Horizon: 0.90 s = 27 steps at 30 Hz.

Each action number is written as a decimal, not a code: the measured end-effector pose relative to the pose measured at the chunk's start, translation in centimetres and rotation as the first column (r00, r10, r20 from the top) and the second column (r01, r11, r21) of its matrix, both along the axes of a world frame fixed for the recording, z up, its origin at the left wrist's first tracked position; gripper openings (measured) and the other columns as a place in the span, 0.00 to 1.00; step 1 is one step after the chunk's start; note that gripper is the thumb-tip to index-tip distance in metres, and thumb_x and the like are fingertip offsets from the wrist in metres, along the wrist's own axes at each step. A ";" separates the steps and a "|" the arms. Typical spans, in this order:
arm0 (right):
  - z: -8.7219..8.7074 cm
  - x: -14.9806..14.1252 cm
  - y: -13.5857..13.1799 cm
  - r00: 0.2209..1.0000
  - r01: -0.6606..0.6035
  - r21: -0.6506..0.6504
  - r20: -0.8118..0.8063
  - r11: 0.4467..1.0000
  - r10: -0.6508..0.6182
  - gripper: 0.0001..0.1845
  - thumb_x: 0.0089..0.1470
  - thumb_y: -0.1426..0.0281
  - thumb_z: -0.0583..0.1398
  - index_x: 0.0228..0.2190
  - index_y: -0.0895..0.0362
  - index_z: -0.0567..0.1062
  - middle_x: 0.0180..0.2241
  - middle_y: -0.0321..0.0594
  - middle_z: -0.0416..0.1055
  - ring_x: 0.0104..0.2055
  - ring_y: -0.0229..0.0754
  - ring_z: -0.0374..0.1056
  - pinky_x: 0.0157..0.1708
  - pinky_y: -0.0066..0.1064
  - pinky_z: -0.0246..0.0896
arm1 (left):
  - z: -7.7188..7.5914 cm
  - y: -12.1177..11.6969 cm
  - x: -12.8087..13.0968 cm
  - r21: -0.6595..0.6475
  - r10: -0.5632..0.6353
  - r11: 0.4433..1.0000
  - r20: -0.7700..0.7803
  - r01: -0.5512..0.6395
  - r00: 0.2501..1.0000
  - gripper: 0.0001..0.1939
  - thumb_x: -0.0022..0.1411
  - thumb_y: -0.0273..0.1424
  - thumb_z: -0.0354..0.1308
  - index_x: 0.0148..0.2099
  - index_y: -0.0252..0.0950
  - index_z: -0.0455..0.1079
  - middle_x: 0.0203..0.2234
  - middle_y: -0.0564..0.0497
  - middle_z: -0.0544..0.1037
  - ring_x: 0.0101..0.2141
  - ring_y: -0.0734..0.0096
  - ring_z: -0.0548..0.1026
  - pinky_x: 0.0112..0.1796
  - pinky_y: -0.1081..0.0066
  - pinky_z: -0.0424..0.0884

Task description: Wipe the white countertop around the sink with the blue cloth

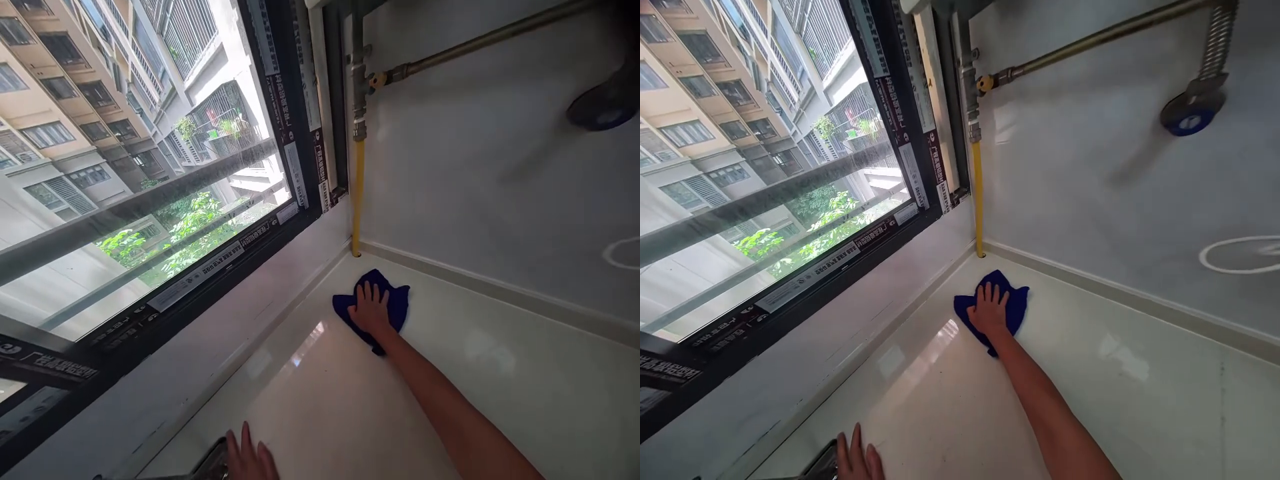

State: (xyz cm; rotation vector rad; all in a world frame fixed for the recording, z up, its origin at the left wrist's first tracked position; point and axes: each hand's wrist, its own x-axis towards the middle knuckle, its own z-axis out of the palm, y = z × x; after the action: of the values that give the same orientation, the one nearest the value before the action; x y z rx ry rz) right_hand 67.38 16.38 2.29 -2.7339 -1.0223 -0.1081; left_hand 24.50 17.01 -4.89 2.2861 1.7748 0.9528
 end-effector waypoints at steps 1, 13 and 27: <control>0.3 -1.2 1.1 0.999 -0.037 0.002 -0.022 0.999 0.037 0.39 0.58 0.63 0.49 0.66 0.66 0.53 0.71 0.56 0.44 0.72 0.66 0.39 0.67 0.64 0.28 | 0.5 -0.3 0.2 -0.020 0.006 1.000 0.005 -0.006 1.000 0.31 0.70 0.41 0.36 0.64 0.25 0.61 0.68 0.27 0.52 0.67 0.36 0.55 0.61 0.40 0.63; 2.4 -20.7 4.7 0.735 -0.624 0.151 -0.219 0.766 0.642 0.41 0.56 0.61 0.52 0.67 0.64 0.53 0.72 0.53 0.41 0.74 0.61 0.33 0.70 0.57 0.19 | 2.0 -1.6 0.8 -0.066 0.062 0.996 -0.008 -0.063 0.998 0.28 0.71 0.39 0.36 0.65 0.30 0.60 0.67 0.32 0.54 0.65 0.41 0.58 0.59 0.43 0.66; 2.4 -26.0 -11.8 0.457 -0.801 0.238 -0.351 0.550 0.817 0.41 0.53 0.64 0.55 0.67 0.50 0.54 0.72 0.38 0.43 0.74 0.50 0.37 0.72 0.54 0.25 | 5.5 -2.3 0.9 -0.080 0.013 0.997 0.046 -0.010 0.999 0.29 0.71 0.35 0.34 0.62 0.23 0.64 0.65 0.24 0.58 0.65 0.37 0.59 0.61 0.41 0.61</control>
State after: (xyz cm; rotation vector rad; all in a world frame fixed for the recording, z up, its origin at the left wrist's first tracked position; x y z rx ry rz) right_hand 41.40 4.56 4.66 -1.7700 -1.9893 0.6013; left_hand 25.37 14.72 0.60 2.1908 1.7760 0.9120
